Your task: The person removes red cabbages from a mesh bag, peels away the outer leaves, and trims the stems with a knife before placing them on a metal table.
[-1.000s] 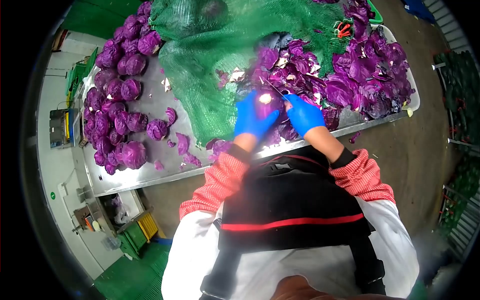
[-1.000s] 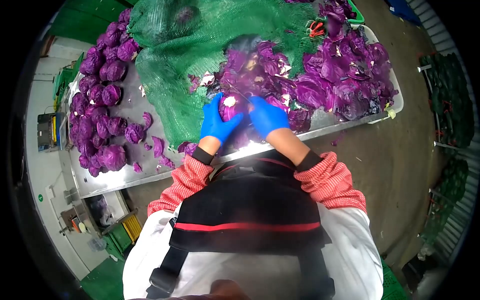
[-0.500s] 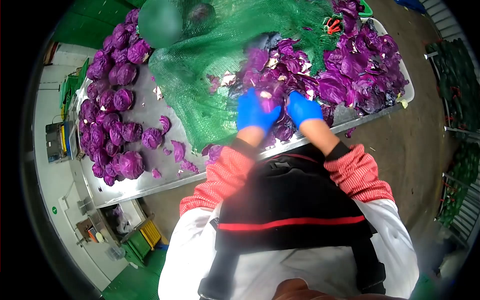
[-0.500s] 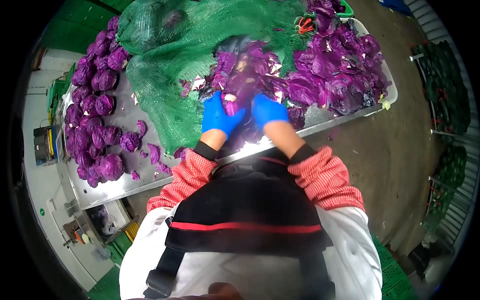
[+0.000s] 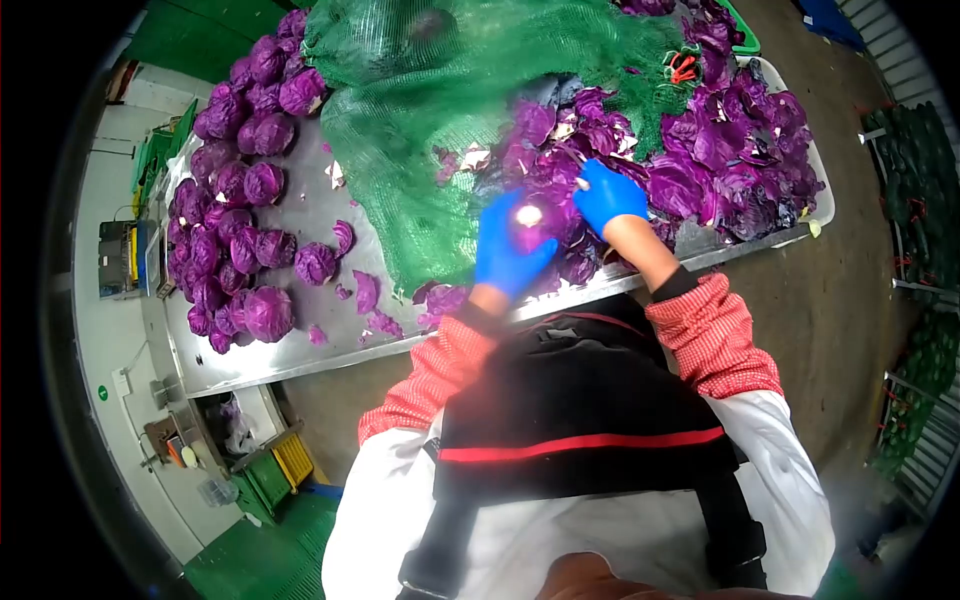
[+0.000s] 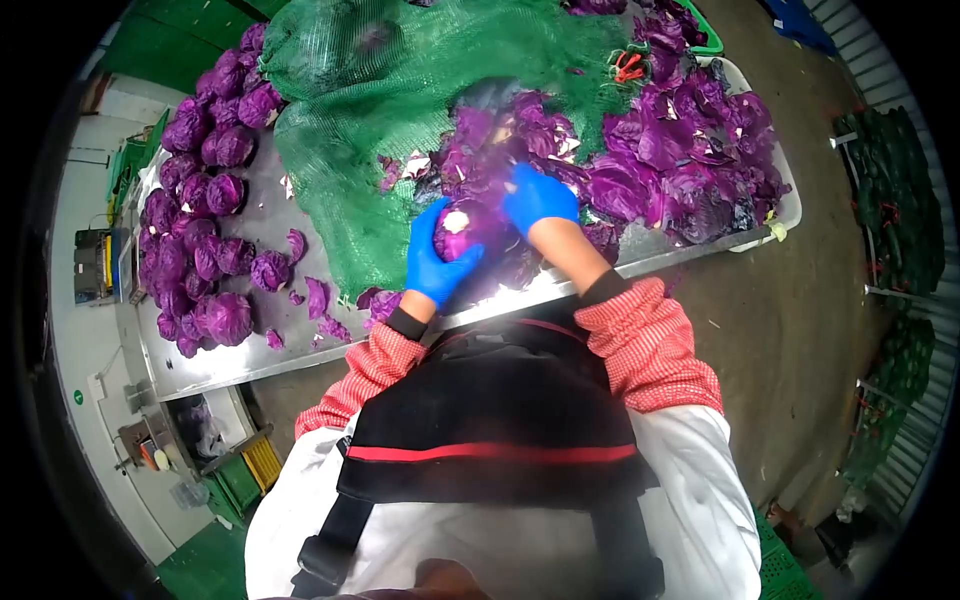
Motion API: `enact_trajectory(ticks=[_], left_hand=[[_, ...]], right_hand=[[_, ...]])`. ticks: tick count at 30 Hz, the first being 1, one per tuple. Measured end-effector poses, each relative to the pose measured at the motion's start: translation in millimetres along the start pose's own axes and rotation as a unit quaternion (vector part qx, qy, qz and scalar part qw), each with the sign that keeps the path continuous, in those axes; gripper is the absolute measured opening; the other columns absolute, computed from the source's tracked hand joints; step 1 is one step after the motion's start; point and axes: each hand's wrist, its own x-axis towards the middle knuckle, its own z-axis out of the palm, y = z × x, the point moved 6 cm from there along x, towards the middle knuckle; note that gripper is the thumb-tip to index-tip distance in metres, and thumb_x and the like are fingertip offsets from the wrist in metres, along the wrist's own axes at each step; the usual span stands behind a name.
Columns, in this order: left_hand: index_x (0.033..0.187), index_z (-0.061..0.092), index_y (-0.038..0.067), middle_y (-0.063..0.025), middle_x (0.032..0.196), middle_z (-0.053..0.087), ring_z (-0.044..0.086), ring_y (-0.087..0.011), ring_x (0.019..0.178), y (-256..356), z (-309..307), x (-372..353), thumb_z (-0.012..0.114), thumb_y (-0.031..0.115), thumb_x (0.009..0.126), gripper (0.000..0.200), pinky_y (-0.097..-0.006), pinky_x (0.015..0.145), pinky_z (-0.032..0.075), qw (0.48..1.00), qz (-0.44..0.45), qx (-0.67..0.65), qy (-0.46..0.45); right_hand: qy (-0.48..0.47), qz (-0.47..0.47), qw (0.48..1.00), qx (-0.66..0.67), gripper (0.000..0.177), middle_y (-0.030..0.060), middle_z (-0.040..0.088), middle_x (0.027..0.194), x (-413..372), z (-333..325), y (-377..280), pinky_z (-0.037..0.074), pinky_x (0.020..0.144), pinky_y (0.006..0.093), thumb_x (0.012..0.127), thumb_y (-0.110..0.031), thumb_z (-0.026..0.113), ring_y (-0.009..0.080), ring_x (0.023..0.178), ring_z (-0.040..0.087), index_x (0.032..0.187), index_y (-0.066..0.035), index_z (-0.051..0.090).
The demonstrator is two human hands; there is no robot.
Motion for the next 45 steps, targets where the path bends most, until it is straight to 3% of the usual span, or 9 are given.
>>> enact_trajectory(ticks=[4, 7, 12, 16, 20, 26, 34, 38, 45], left_hand=[[0.135, 0.036, 0.003, -0.0111, 0.126, 0.048, 0.049, -0.023, 0.114, 1.0, -14.3, 4.1, 0.072, 0.016, 0.076, 0.07, -0.0368, 0.1, 0.038, 0.969, -0.059, -0.238, 0.015], [0.135, 0.035, 0.004, -0.012, 0.127, 0.049, 0.048, -0.025, 0.117, 10.7, -17.1, 7.3, 0.069, 0.022, 0.079, 0.068, -0.0394, 0.102, 0.038, 0.81, -0.171, -0.561, -0.002], [0.129, 0.038, 0.009, -0.0129, 0.122, 0.048, 0.049, -0.0307, 0.114, 64.6, -22.5, 19.5, 0.069, 0.033, 0.076, 0.066, -0.0491, 0.092, 0.045, 0.785, -0.132, -0.6, -0.077], [0.131, 0.036, 0.009, -0.0124, 0.124, 0.048, 0.049, -0.0286, 0.114, 69.2, -9.4, 20.5, 0.063, 0.038, 0.082, 0.063, -0.0479, 0.092, 0.045, 0.744, -0.146, -0.642, -0.112], [0.131, 0.036, 0.008, -0.0123, 0.123, 0.049, 0.051, -0.0245, 0.113, 26.0, -10.9, 7.4, 0.061, 0.04, 0.084, 0.062, -0.0402, 0.093, 0.046, 0.796, -0.329, -0.479, -0.169], [0.131, 0.039, 0.002, -0.0138, 0.123, 0.049, 0.05, -0.0231, 0.111, 12.1, -35.1, 21.9, 0.083, 0.022, 0.065, 0.081, -0.0333, 0.097, 0.04, 0.988, -0.087, -0.125, 0.002], [0.129, 0.043, 0.003, -0.0187, 0.118, 0.049, 0.05, -0.0321, 0.109, 43.6, -51.0, 23.8, 0.083, 0.033, 0.058, 0.087, -0.0389, 0.096, 0.04, 0.989, -0.051, 0.134, 0.041], [0.129, 0.042, 0.003, -0.0188, 0.117, 0.048, 0.049, -0.0336, 0.107, 38.9, -43.7, 19.3, 0.082, 0.033, 0.058, 0.086, -0.0398, 0.095, 0.041, 0.986, -0.062, 0.156, 0.015], [0.13, 0.042, 0.004, -0.0172, 0.116, 0.049, 0.048, -0.033, 0.108, 60.4, -37.4, 19.5, 0.082, 0.03, 0.058, 0.086, -0.0401, 0.094, 0.041, 0.988, 0.039, 0.147, -0.016]], right_hand=[[0.042, 0.001, 0.998, 0.042, 0.026, 0.0238, 0.061, 0.086, -5.8, -22.4, 27.0, 0.045, 0.067, 0.0502, 0.082, -0.029, 0.054, 0.0444, 0.081, 0.057, 0.099, -0.01, 0.052], [0.069, 0.051, 0.996, 0.007, 0.031, 0.024, 0.061, 0.087, -2.9, -45.0, 58.7, 0.047, 0.069, 0.0497, 0.083, -0.034, 0.056, 0.0438, 0.083, 0.058, 0.1, -0.009, 0.051], [0.084, -0.062, 0.994, 0.01, 0.073, 0.0163, 0.066, 0.1, -37.5, -79.7, -12.3, 0.048, 0.081, 0.0394, 0.079, -0.049, 0.062, 0.0336, 0.094, 0.062, 0.135, -0.01, 0.039], [-0.195, 0.033, 0.907, 0.372, 0.07, 0.0142, 0.065, 0.086, -43.9, -33.1, -24.3, 0.048, 0.076, 0.0363, 0.08, -0.055, 0.06, 0.0241, 0.082, 0.063, 0.133, -0.011, 0.044], [-0.012, -0.225, 0.931, 0.288, 0.064, 0.0184, 0.063, 0.108, -48.5, -38.4, -35.6, 0.048, 0.08, 0.0369, 0.085, -0.051, 0.055, 0.0316, 0.095, 0.062, 0.135, -0.013, 0.04], [-0.003, -0.206, 0.976, 0.066, 0.034, 0.019, 0.063, 0.097, -67.6, -63.4, -33.3, 0.05, 0.071, 0.0416, 0.089, -0.03, 0.052, 0.0356, 0.083, 0.063, 0.116, -0.01, 0.056], [0.169, -0.243, 0.953, -0.068, 0.007, 0.0139, 0.059, 0.071, -74.3, -77.0, -39.1, 0.047, 0.048, 0.0431, 0.084, -0.017, 0.053, 0.0333, 0.058, 0.059, 0.081, -0.01, 0.055], [0.039, -0.114, 0.993, 0.02, 0.027, 0.0205, 0.062, 0.093, -48.8, -88.3, -31.7, 0.049, 0.066, 0.0476, 0.091, -0.032, 0.047, 0.0384, 0.08, 0.061, 0.099, -0.009, 0.058], [0.069, -0.269, 0.96, 0.023, 0.031, 0.0165, 0.062, 0.099, -51.8, -58.8, -73.5, 0.051, 0.066, 0.0453, 0.082, -0.032, 0.058, 0.0365, 0.081, 0.062, 0.102, -0.01, 0.055]])
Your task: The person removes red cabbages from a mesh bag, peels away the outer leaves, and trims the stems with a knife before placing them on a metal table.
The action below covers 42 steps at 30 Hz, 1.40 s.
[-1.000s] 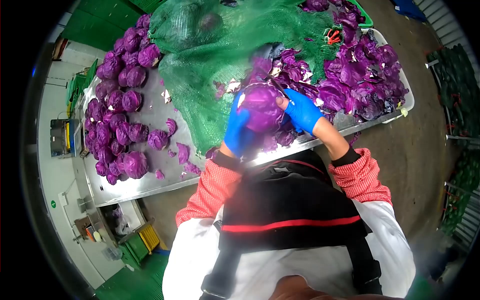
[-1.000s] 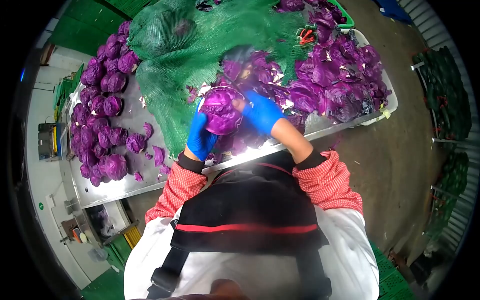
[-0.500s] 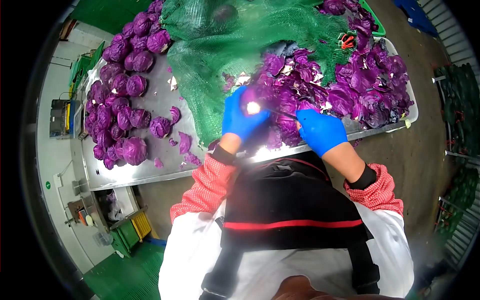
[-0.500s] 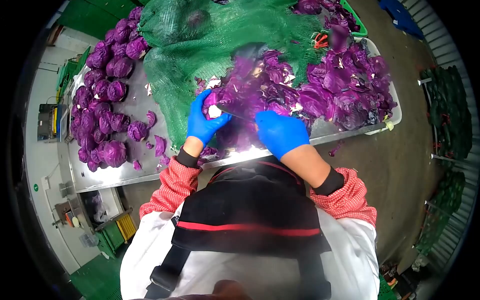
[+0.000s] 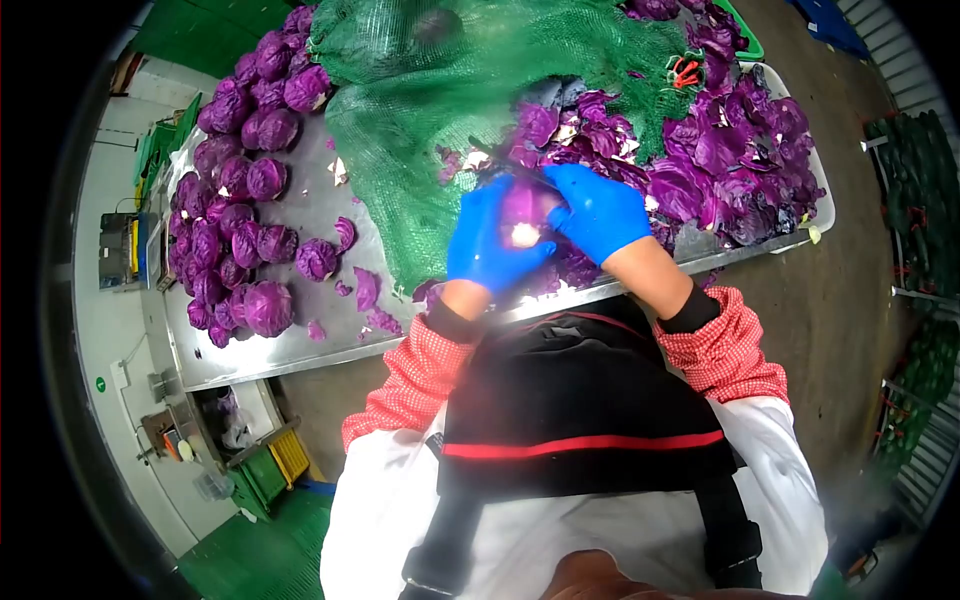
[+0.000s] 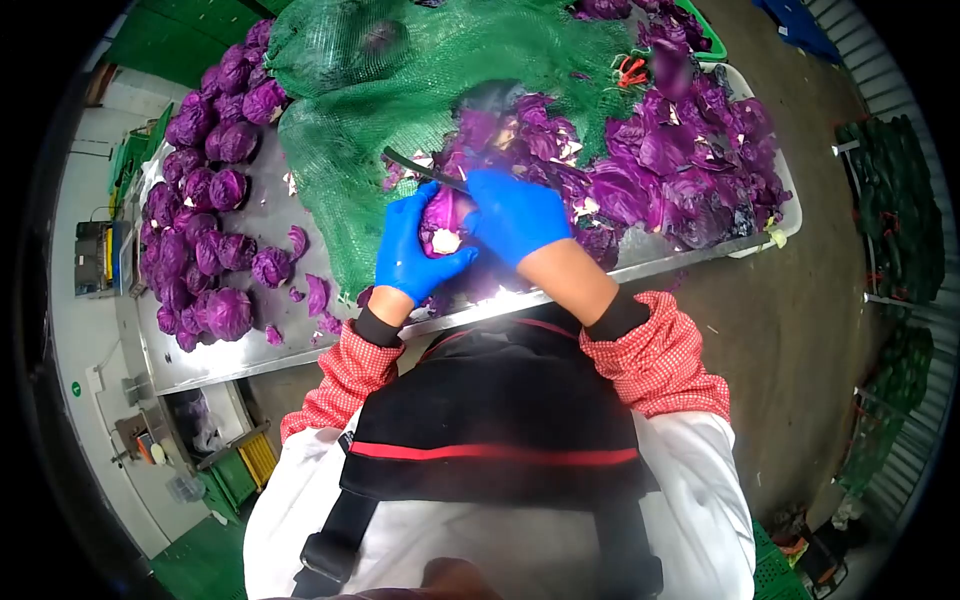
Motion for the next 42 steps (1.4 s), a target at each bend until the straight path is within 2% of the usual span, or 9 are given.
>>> enact_trajectory(ticks=[7, 15, 20, 26, 28, 30, 36, 41, 42], left_hand=[[0.132, 0.037, 0.005, -0.0147, 0.124, 0.048, 0.049, -0.0308, 0.112, -26.3, 2.3, -7.3, 0.079, 0.029, 0.064, 0.084, -0.0398, 0.097, 0.041, 0.966, -0.004, -0.26, -0.006], [0.138, 0.029, 0.006, -0.0133, 0.132, 0.044, 0.045, -0.0285, 0.12, -8.5, 7.3, -14.9, 0.06, 0.048, 0.08, 0.078, -0.0418, 0.105, 0.034, 0.496, -0.206, -0.834, -0.124], [0.139, 0.027, 0.006, -0.0138, 0.136, 0.04, 0.04, -0.0291, 0.125, -2.2, 14.4, -7.9, 0.059, 0.052, 0.08, 0.081, -0.0423, 0.107, 0.03, 0.633, -0.193, -0.735, -0.146], [0.141, 0.025, 0.011, -0.0182, 0.138, 0.036, 0.042, -0.0377, 0.123, -16.3, 22.1, -14.7, 0.058, 0.056, 0.079, 0.084, -0.0568, 0.096, 0.042, 0.543, -0.244, -0.801, -0.058], [0.141, 0.024, 0.014, -0.0191, 0.138, 0.035, 0.043, -0.0406, 0.12, -35.8, 23.6, -17.4, 0.052, 0.063, 0.078, 0.085, -0.0591, 0.089, 0.045, 0.7, -0.211, -0.681, -0.045], [0.142, 0.022, 0.015, -0.022, 0.14, 0.031, 0.048, -0.047, 0.113, -35.1, 25.8, -16.0, 0.045, 0.072, 0.076, 0.091, -0.0611, 0.08, 0.049, 0.313, -0.238, -0.915, -0.092], [0.143, 0.023, 0.011, -0.027, 0.137, 0.035, 0.048, -0.0482, 0.111, -16.5, 5.2, -15.8, 0.033, 0.083, 0.071, 0.102, -0.0557, 0.077, 0.05, 0.412, -0.229, -0.846, -0.249], [0.142, 0.023, 0.011, -0.0219, 0.138, 0.035, 0.045, -0.0417, 0.119, -30.4, -31.2, -16.0, 0.046, 0.07, 0.078, 0.09, -0.0577, 0.083, 0.049, 0.435, -0.257, -0.86, -0.079], [0.142, 0.025, 0.013, -0.0177, 0.139, 0.037, 0.043, -0.0357, 0.123, -43.8, -31.5, -18.6, 0.048, 0.062, 0.083, 0.08, -0.0553, 0.086, 0.049, 0.683, -0.253, -0.683, -0.057]], right_hand=[[0.106, 0.206, 0.972, 0.042, 0.021, 0.0202, 0.063, 0.082, 10.5, -13.9, 93.2, 0.047, 0.063, 0.0422, 0.081, -0.024, 0.06, 0.0391, 0.075, 0.061, 0.09, -0.005, 0.058], [0.031, 0.23, 0.97, 0.067, 0.052, 0.0184, 0.065, 0.088, -0.5, -36.2, 68.6, 0.049, 0.071, 0.0431, 0.077, -0.041, 0.066, 0.0369, 0.082, 0.063, 0.119, -0.013, 0.053], [-0.048, 0.154, 0.951, 0.264, 0.056, 0.0064, 0.057, 0.071, 19.0, -14.7, 13.6, 0.043, 0.052, 0.0289, 0.08, -0.031, 0.066, 0.0131, 0.056, 0.05, 0.131, -0.015, 0.047], [-0.076, 0.193, 0.871, 0.445, 0.034, 0.0043, 0.063, 0.083, 20.0, -0.6, 35.8, 0.043, 0.047, 0.0228, 0.082, -0.006, 0.048, 0.0081, 0.055, 0.053, 0.114, -0.007, 0.058], [-0.055, 0.251, 0.845, 0.468, 0.032, 0.0027, 0.06, 0.072, 14.9, -17.7, 31.7, 0.039, 0.039, 0.02, 0.081, -0.005, 0.046, 0.0067, 0.048, 0.049, 0.108, -0.008, 0.063], [-0.012, 0.272, 0.817, 0.508, 0.028, 0.0009, 0.058, 0.066, 14.2, -23.1, 47.5, 0.034, 0.035, 0.0173, 0.082, -0.008, 0.048, 0.0048, 0.044, 0.046, 0.105, -0.009, 0.066], [-0.141, 0.062, 0.935, 0.319, 0.073, 0.0093, 0.06, 0.099, 34.1, 6.5, -6.0, 0.046, 0.075, 0.0256, 0.081, -0.031, 0.067, 0.0107, 0.083, 0.055, 0.139, -0.005, 0.032], [-0.152, 0.157, 0.823, 0.524, 0.048, -0.0007, 0.05, 0.063, 47.7, 49.1, -19.9, 0.035, 0.038, 0.0207, 0.088, -0.02, 0.058, 0.0054, 0.047, 0.045, 0.133, -0.012, 0.042], [-0.151, 0.149, 0.837, 0.505, 0.046, -0.0008, 0.05, 0.062, 48.6, 55.8, -26.9, 0.035, 0.038, 0.0208, 0.088, -0.018, 0.057, 0.0053, 0.047, 0.045, 0.131, -0.012, 0.044]])
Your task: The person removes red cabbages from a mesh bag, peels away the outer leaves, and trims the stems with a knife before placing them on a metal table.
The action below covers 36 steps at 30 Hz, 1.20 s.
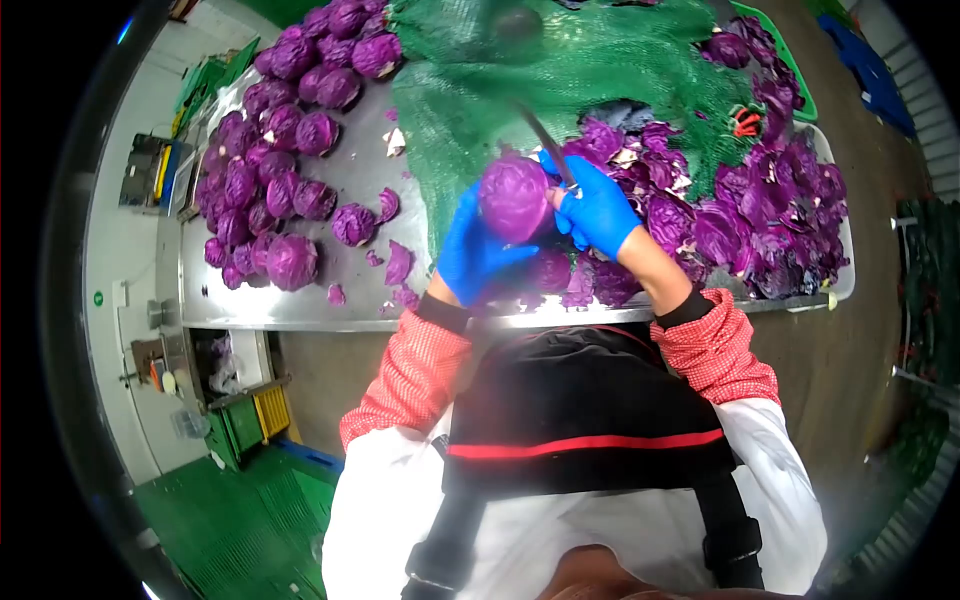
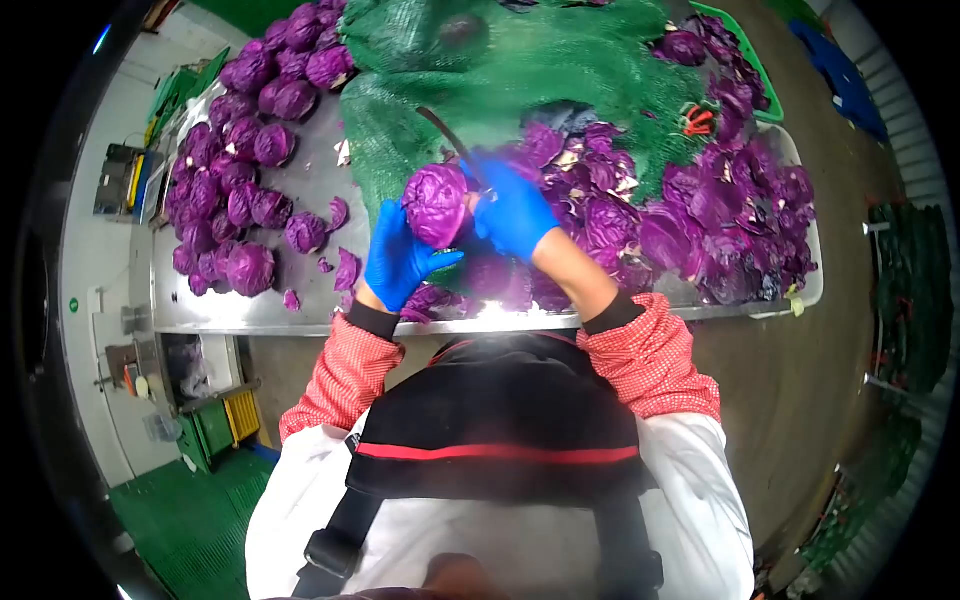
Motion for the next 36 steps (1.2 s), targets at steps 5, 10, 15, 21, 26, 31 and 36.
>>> enact_trajectory(ticks=[5, 10, 15, 21, 26, 31, 36], left_hand=[[0.141, 0.026, 0.012, -0.02, 0.137, 0.037, 0.045, -0.0385, 0.119, -20.5, -70.1, -6.4, 0.045, 0.053, 0.087, 0.07, -0.0541, 0.087, 0.049, 0.979, 0.145, 0.142, 0.035], [0.14, 0.027, 0.01, -0.0233, 0.136, 0.038, 0.047, -0.042, 0.116, -15.9, -67.3, -17.3, 0.041, 0.057, 0.087, 0.072, -0.0559, 0.084, 0.051, 0.963, -0.021, -0.255, -0.085], [0.139, 0.03, 0.013, -0.016, 0.137, 0.04, 0.042, -0.0365, 0.124, 21.0, -70.3, -35.6, 0.042, 0.067, 0.083, 0.079, -0.0591, 0.095, 0.041, 0.965, 0.073, -0.229, 0.1], [0.133, 0.039, 0.015, -0.0102, 0.132, 0.046, 0.047, -0.0309, 0.118, 47.9, -138.1, -46.5, 0.048, 0.053, 0.082, 0.064, -0.0559, 0.095, 0.04, 0.934, 0.255, 0.164, 0.188], [0.118, 0.044, 0.009, -0.0096, 0.117, 0.054, 0.056, -0.0231, 0.106, 157.4, -161.7, -85.6, 0.077, 0.011, 0.07, 0.058, -0.0383, 0.091, 0.047, 0.791, 0.341, 0.393, 0.323], [0.142, 0.023, 0.013, -0.0172, 0.14, 0.032, 0.037, -0.0352, 0.125, 244.9, -309.2, -105.2, 0.041, 0.059, 0.087, 0.073, -0.0557, 0.101, 0.035, 0.831, 0.405, -0.195, 0.327], [0.137, 0.024, 0.004, -0.022, 0.136, 0.038, 0.034, -0.043, 0.127, 295.8, -260.2, -85.2, 0.048, 0.045, 0.09, 0.067, -0.0563, 0.103, 0.033, 0.778, 0.476, -0.174, 0.371]], right_hand=[[0.016, -0.006, 0.999, 0.052, 0.036, 0.0008, 0.062, 0.084, 13.4, 7.7, -14.6, 0.041, 0.05, 0.0192, 0.088, -0.017, 0.056, 0.0062, 0.059, 0.051, 0.123, -0.009, 0.053], [-0.123, -0.017, 0.988, -0.096, 0.061, 0.01, 0.062, 0.087, 22.3, 59.2, -4.6, 0.049, 0.063, 0.03, 0.083, -0.042, 0.063, 0.0155, 0.07, 0.059, 0.129, -0.005, 0.045], [-0.089, 0.089, 0.992, -0.009, 0.049, 0.0011, 0.051, 0.061, 37.3, 80.0, 19.0, 0.032, 0.036, 0.0235, 0.087, -0.042, 0.059, 0.0077, 0.041, 0.042, 0.121, -0.008, 0.05], [-0.094, 0.085, 0.991, -0.043, 0.037, 0.0, 0.05, 0.061, 47.2, 92.3, 39.5, 0.034, 0.038, 0.0248, 0.089, -0.037, 0.056, 0.0085, 0.041, 0.042, 0.116, -0.012, 0.056], [-0.11, 0.126, 0.983, -0.075, 0.026, -0.0016, 0.047, 0.056, 30.0, 72.3, 48.0, 0.032, 0.037, 0.0231, 0.092, -0.028, 0.052, 0.0072, 0.04, 0.039, 0.111, -0.012, 0.061], [-0.071, 0.186, 0.976, -0.094, 0.025, -0.0002, 0.053, 0.06, 10.8, 47.4, 63.4, 0.035, 0.039, 0.0226, 0.092, -0.026, 0.053, 0.0071, 0.042, 0.042, 0.11, -0.012, 0.062], [0.02, 0.008, 0.973, -0.23, 0.029, 0.0089, 0.066, 0.104, -9.9, 30.0, 66.0, 0.048, 0.079, 0.0297, 0.089, -0.015, 0.057, 0.0173, 0.09, 0.062, 0.117, -0.008, 0.058]])
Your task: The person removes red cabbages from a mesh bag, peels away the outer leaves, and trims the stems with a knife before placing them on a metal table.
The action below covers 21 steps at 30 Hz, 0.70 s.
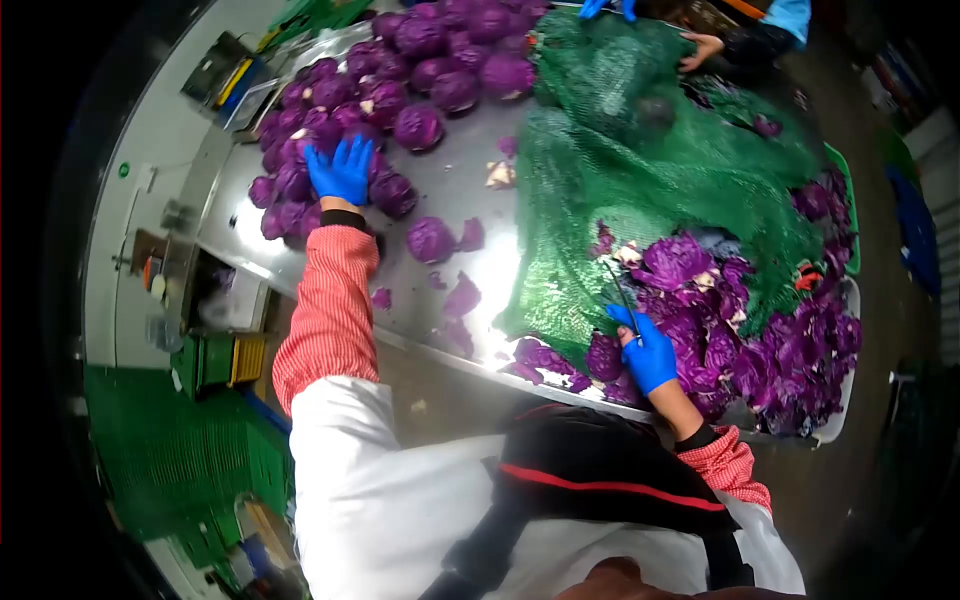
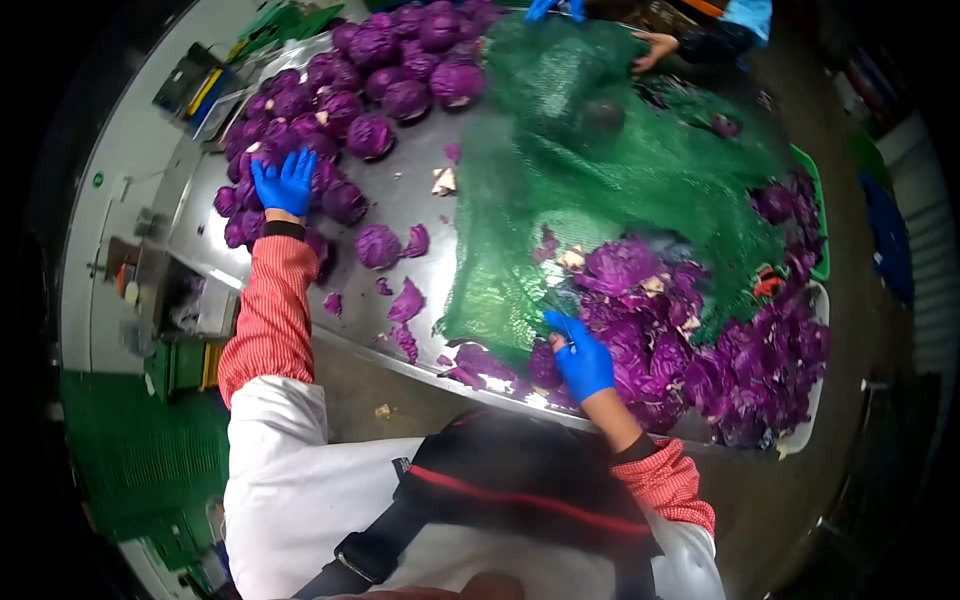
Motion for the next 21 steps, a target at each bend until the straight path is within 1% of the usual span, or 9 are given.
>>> enact_trajectory(ticks=[3, 6, 7, 9, 12, 14, 16, 19, 21], left_hand=[[0.112, 0.055, 0.0, -0.013, 0.116, 0.058, 0.055, -0.0244, 0.108, -103.2, 73.0, -67.9, 0.047, 0.031, 0.091, 0.039, -0.0369, 0.097, 0.042, 0.881, -0.074, 0.135, -0.447], [0.119, 0.052, 0.003, -0.012, 0.109, 0.06, 0.058, -0.0215, 0.1, -233.0, 70.1, -205.2, 0.047, 0.021, 0.093, 0.032, -0.0339, 0.09, 0.045, 0.712, -0.258, 0.39, -0.523], [0.129, 0.042, 0.006, -0.0139, 0.106, 0.06, 0.06, -0.0229, 0.092, -270.1, 54.6, -249.1, 0.051, 0.024, 0.092, 0.042, -0.0346, 0.082, 0.049, 0.722, -0.477, 0.25, -0.434], [0.133, 0.034, 0.007, -0.0141, 0.1, 0.06, 0.06, -0.0221, 0.08, -326.3, 25.5, -277.2, 0.053, 0.02, 0.089, 0.049, -0.035, 0.075, 0.051, 0.725, -0.543, 0.247, -0.343], [0.128, 0.041, 0.006, -0.0111, 0.092, 0.059, 0.057, -0.0202, 0.074, -361.5, 1.9, -225.0, 0.055, 0.016, 0.085, 0.046, -0.0331, 0.073, 0.05, 0.795, -0.344, 0.404, -0.295], [0.122, 0.047, 0.006, -0.0076, 0.088, 0.056, 0.055, -0.018, 0.073, -271.4, 64.8, -208.6, 0.056, 0.011, 0.081, 0.042, -0.0309, 0.072, 0.048, 0.807, -0.008, 0.501, -0.312], [0.125, 0.045, 0.004, -0.0136, 0.095, 0.054, 0.054, -0.028, 0.083, -223.4, 89.3, -164.8, 0.068, 0.023, 0.075, 0.058, -0.0378, 0.079, 0.045, 0.662, 0.429, 0.554, -0.266], [0.138, 0.027, 0.0, -0.0273, 0.124, 0.047, 0.052, -0.0349, 0.107, -255.9, 55.9, -43.6, 0.077, 0.041, 0.067, 0.096, -0.0402, 0.09, 0.042, 0.677, 0.257, 0.67, -0.162], [0.132, 0.041, 0.005, -0.0229, 0.122, 0.054, 0.053, -0.0359, 0.111, -287.3, 25.2, -2.2, 0.071, 0.039, 0.071, 0.076, -0.0404, 0.094, 0.041, 0.737, 0.07, 0.65, -0.173]], right_hand=[[0.056, -0.039, 0.995, 0.07, 0.03, 0.0105, 0.063, 0.112, -17.6, -7.1, -3.3, 0.045, 0.086, 0.0299, 0.09, -0.01, 0.054, 0.0167, 0.1, 0.06, 0.119, -0.005, 0.056], [0.116, -0.075, 0.983, 0.123, 0.03, 0.0101, 0.061, 0.117, -27.2, -8.0, 16.3, 0.043, 0.091, 0.0291, 0.091, -0.006, 0.05, 0.0159, 0.105, 0.057, 0.12, -0.002, 0.054], [0.134, -0.083, 0.978, 0.135, 0.03, 0.0101, 0.06, 0.118, -29.3, -10.4, 20.9, 0.042, 0.092, 0.0289, 0.091, -0.005, 0.049, 0.0158, 0.107, 0.056, 0.121, -0.002, 0.054], [0.143, -0.005, 0.982, 0.126, 0.031, 0.0089, 0.059, 0.12, -35.0, -18.8, 27.7, 0.041, 0.093, 0.0278, 0.091, -0.003, 0.048, 0.0154, 0.108, 0.055, 0.122, -0.001, 0.052], [0.184, -0.011, 0.978, 0.1, 0.035, 0.0093, 0.06, 0.117, -38.8, -31.3, 46.7, 0.043, 0.089, 0.0276, 0.09, -0.003, 0.049, 0.0151, 0.104, 0.056, 0.125, -0.002, 0.05], [0.223, -0.075, 0.972, 0.027, 0.039, 0.0108, 0.063, 0.111, -42.8, -37.8, 51.0, 0.047, 0.081, 0.0283, 0.088, -0.005, 0.052, 0.016, 0.094, 0.061, 0.128, -0.004, 0.048], [0.149, 0.019, 0.984, -0.096, 0.045, 0.0121, 0.064, 0.1, -46.6, -42.0, 40.1, 0.049, 0.07, 0.032, 0.086, -0.008, 0.056, 0.0201, 0.078, 0.062, 0.13, -0.007, 0.047], [0.079, -0.024, 0.966, -0.244, 0.067, 0.0149, 0.062, 0.08, -51.6, -30.6, 37.0, 0.048, 0.055, 0.0406, 0.08, -0.018, 0.063, 0.0302, 0.058, 0.059, 0.14, -0.014, 0.032], [0.003, 0.018, 0.957, -0.29, 0.075, 0.0155, 0.061, 0.078, -51.6, -18.8, 40.6, 0.049, 0.056, 0.042, 0.079, -0.021, 0.064, 0.0324, 0.061, 0.06, 0.143, -0.015, 0.025]])
